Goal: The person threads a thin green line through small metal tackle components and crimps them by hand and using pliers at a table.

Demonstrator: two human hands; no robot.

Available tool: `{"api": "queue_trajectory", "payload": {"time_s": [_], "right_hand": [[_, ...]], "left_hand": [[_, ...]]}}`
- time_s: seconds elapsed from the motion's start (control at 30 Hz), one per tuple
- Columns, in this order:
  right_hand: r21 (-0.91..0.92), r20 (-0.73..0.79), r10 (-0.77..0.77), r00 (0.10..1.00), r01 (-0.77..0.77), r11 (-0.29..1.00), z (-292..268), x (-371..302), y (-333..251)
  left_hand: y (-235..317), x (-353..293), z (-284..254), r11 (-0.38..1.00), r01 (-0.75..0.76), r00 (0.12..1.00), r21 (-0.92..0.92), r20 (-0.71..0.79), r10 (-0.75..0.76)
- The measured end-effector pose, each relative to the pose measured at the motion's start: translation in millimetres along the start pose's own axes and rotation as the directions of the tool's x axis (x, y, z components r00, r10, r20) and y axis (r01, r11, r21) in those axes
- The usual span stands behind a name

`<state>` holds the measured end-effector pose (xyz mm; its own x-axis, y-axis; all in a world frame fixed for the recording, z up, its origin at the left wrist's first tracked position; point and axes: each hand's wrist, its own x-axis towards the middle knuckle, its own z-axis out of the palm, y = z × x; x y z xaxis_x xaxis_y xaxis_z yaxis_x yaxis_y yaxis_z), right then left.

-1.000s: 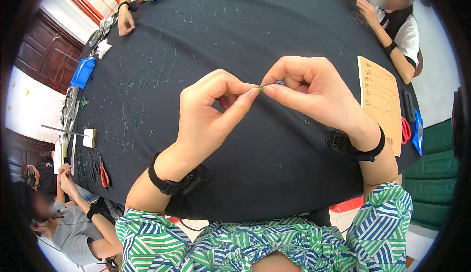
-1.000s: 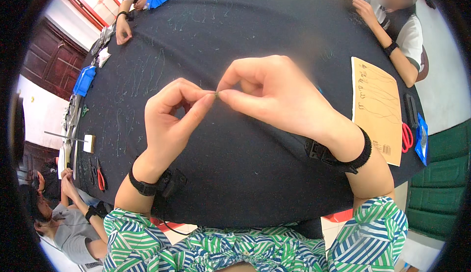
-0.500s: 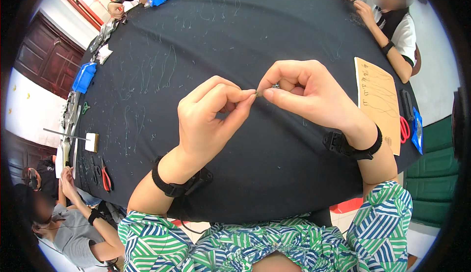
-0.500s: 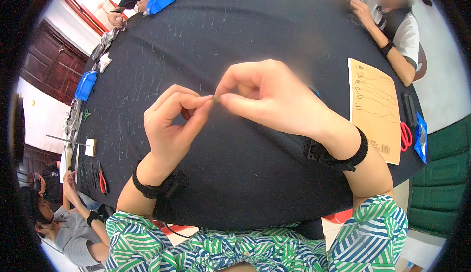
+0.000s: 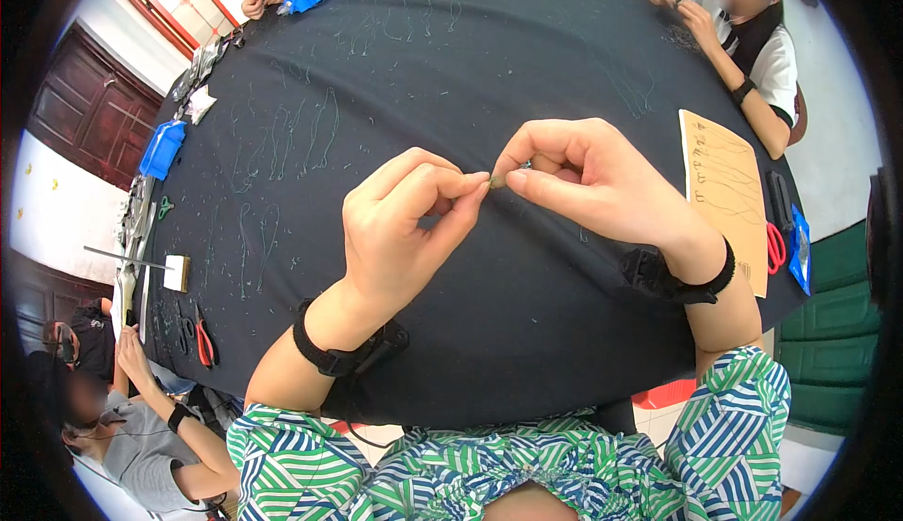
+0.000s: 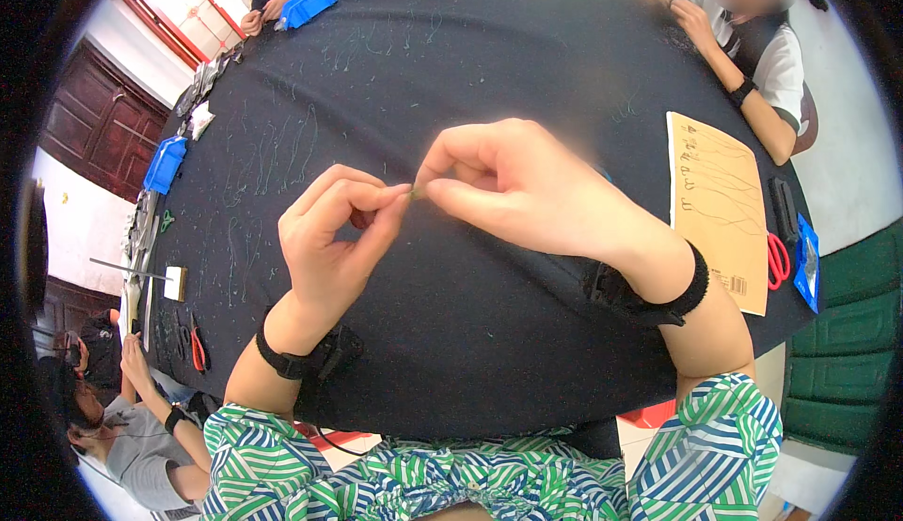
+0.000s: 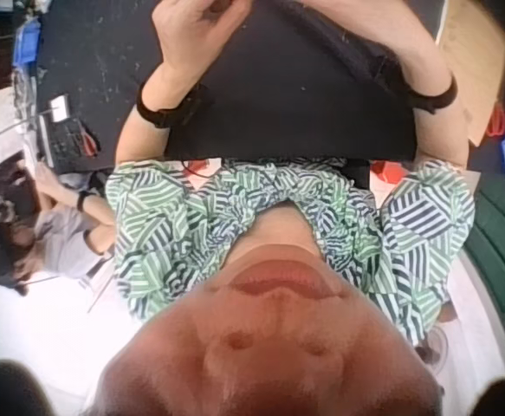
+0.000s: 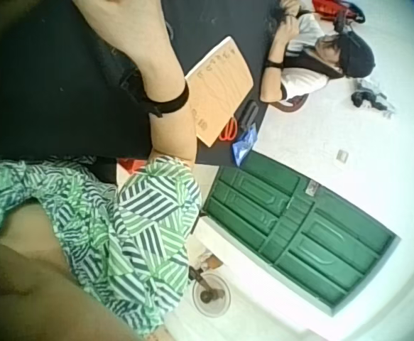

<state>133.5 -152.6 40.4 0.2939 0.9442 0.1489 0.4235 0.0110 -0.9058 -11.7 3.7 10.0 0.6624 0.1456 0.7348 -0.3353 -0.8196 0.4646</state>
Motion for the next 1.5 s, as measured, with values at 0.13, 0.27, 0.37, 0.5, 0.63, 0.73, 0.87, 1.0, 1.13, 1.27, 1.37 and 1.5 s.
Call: {"api": "queue_trajectory", "payload": {"time_s": [0.13, 0.27, 0.37, 0.5, 0.63, 0.73, 0.87, 1.0, 1.13, 1.27, 1.37, 1.5], "right_hand": [[-0.147, 0.017, -0.021, 1.000, 0.023, 0.989, -14.6, -2.5, -3.1], [-0.245, -0.035, 0.008, 0.999, -0.017, 0.969, -38.0, -9.0, -16.1], [-0.119, -0.053, -0.032, 0.998, 0.026, 0.993, -53.9, -15.9, -16.6], [-0.045, -0.058, -0.057, 0.997, 0.054, 0.997, -68.7, -24.3, -24.0], [-0.052, -0.102, -0.181, 0.978, 0.176, 0.983, -71.0, -25.8, -27.9], [0.101, -0.167, -0.084, 0.982, 0.102, 0.990, -65.1, -31.7, -41.4], [0.176, -0.164, -0.101, 0.981, 0.130, 0.976, -67.9, -36.2, -48.9], [0.171, -0.144, -0.133, 0.981, 0.157, 0.973, -73.5, -39.8, -47.1], [0.073, -0.217, -0.170, 0.961, 0.190, 0.979, -70.0, -49.1, -57.7], [0.054, -0.237, -0.158, 0.958, 0.176, 0.983, -68.4, -50.8, -60.3], [0.039, -0.245, -0.183, 0.952, 0.198, 0.979, -68.9, -51.1, -59.4], [0.050, -0.227, -0.306, 0.925, 0.325, 0.944, -73.4, -39.4, -32.6]], "left_hand": [[-0.1, 0.1, -1.2, 1.000, 0.023, 1.000, -0.010, -0.007, -0.023], [-7.0, -3.6, -3.5, 0.978, 0.134, 0.991, -0.159, -0.006, -0.137], [-6.7, -5.8, -2.7, 0.886, 0.291, 0.956, -0.360, 0.074, -0.284], [5.4, -1.7, 3.4, 0.617, 0.519, 0.850, -0.592, 0.284, -0.443], [2.8, -1.7, 8.7, 0.534, 0.638, 0.769, -0.555, 0.422, -0.480], [4.5, 1.1, 17.0, 0.463, 0.730, 0.682, -0.502, 0.497, -0.536], [0.6, 1.5, 27.1, 0.319, 0.775, 0.625, -0.546, 0.584, -0.519], [4.0, -0.5, 40.2, 0.072, 0.813, 0.539, -0.578, 0.700, -0.469], [12.3, -5.9, 57.0, -0.059, 0.808, 0.510, -0.587, 0.745, -0.430], [19.7, -5.0, 63.8, -0.036, 0.836, 0.459, -0.547, 0.735, -0.499], [21.4, -0.5, 69.2, -0.015, 0.845, 0.453, -0.534, 0.731, -0.511], [17.2, -1.4, 76.1, -0.015, 0.829, 0.474, -0.560, 0.715, -0.513]]}}
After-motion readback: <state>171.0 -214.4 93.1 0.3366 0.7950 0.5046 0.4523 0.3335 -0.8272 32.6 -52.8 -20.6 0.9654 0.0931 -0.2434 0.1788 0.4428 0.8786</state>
